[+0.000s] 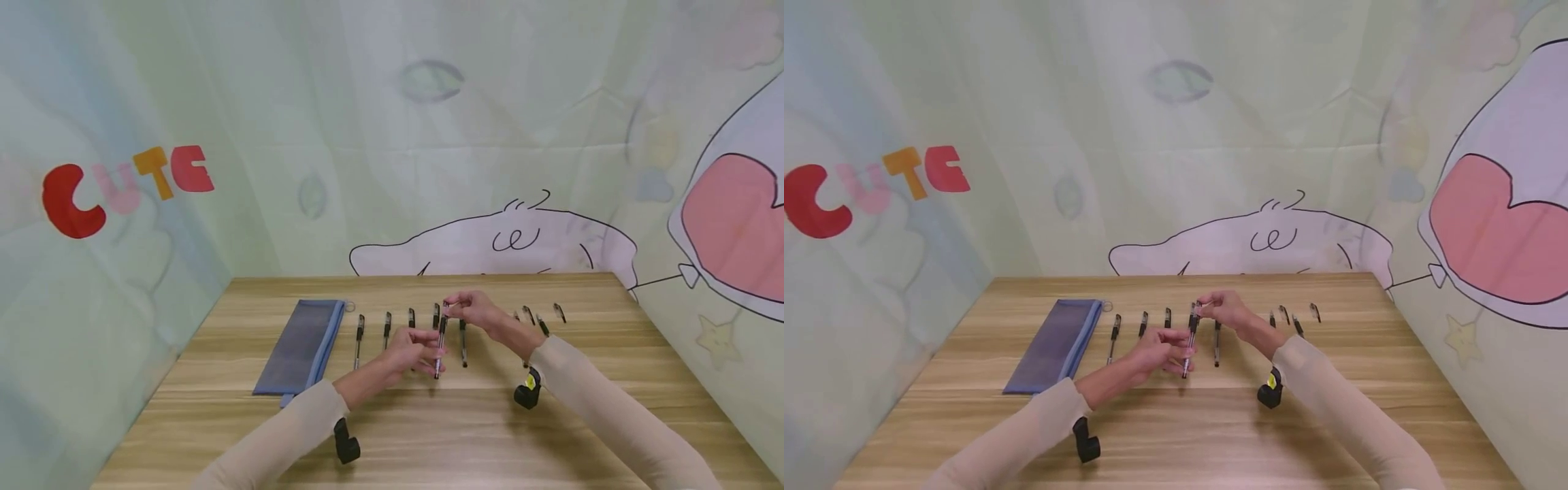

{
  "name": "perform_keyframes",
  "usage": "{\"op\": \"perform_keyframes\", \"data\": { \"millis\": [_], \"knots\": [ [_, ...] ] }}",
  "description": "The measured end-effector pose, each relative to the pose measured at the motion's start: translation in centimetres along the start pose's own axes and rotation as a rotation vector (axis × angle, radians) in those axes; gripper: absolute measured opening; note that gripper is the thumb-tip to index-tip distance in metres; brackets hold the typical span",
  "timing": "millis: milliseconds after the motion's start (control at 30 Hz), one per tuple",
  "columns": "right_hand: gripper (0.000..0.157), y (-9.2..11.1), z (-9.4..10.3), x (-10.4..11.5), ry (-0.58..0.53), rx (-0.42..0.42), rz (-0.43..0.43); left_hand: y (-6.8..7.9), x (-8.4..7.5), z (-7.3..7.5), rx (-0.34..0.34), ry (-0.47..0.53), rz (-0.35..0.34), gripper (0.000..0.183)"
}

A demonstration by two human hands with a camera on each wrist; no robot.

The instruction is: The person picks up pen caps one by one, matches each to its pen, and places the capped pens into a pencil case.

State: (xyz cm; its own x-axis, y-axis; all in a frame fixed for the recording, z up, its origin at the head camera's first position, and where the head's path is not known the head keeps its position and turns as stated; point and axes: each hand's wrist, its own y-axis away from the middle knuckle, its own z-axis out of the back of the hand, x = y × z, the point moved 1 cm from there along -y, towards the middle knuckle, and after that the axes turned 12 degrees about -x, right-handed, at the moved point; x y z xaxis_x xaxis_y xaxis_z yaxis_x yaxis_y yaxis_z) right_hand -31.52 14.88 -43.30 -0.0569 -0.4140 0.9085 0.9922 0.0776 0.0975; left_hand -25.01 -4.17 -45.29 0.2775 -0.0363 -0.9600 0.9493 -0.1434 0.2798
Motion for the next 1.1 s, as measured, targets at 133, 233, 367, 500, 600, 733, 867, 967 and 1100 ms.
{"op": "perform_keyframes", "data": {
  "millis": [133, 233, 367, 500, 600, 733, 867, 967, 1100],
  "knots": [
    [0.039, -0.2, 0.4, 0.1, 0.008, -0.001, -0.006, -0.1, -0.2, -0.4, -0.026, 0.008, -0.009, 0.048],
    [0.041, -0.4, 0.9, 0.1, 0.024, -0.002, 0.01, 0.0, -0.5, -1.1, -0.03, 0.022, -0.032, 0.051],
    [0.043, -0.4, 1.5, -0.2, 0.012, -0.028, 0.034, 0.2, -0.3, -2.1, -0.024, 0.007, -0.074, 0.056],
    [0.043, -0.4, 1.6, -0.6, -0.013, -0.042, 0.053, 0.4, 0.3, -2.6, -0.016, -0.03, -0.077, 0.061],
    [0.043, -0.4, 1.5, -1.0, -0.025, -0.031, 0.065, 0.7, 0.4, -2.7, -0.015, -0.042, -0.078, 0.063],
    [0.044, -0.2, 1.5, -1.4, -0.021, -0.007, 0.066, 0.8, 0.4, -2.6, -0.008, -0.03, -0.07, 0.063],
    [0.044, 0.1, 2.1, -1.9, 0.009, 0.014, 0.069, 0.7, 0.3, -2.5, -0.002, -0.026, -0.056, 0.063],
    [0.043, 0.2, 2.7, -2.4, 0.022, 0.017, 0.064, 0.8, 0.2, -2.5, -0.012, -0.038, -0.056, 0.065],
    [0.044, 0.5, 3.9, -3.0, 0.029, 0.011, 0.053, 0.7, 0.1, -2.4, -0.05, -0.069, -0.08, 0.066]
  ]
}}
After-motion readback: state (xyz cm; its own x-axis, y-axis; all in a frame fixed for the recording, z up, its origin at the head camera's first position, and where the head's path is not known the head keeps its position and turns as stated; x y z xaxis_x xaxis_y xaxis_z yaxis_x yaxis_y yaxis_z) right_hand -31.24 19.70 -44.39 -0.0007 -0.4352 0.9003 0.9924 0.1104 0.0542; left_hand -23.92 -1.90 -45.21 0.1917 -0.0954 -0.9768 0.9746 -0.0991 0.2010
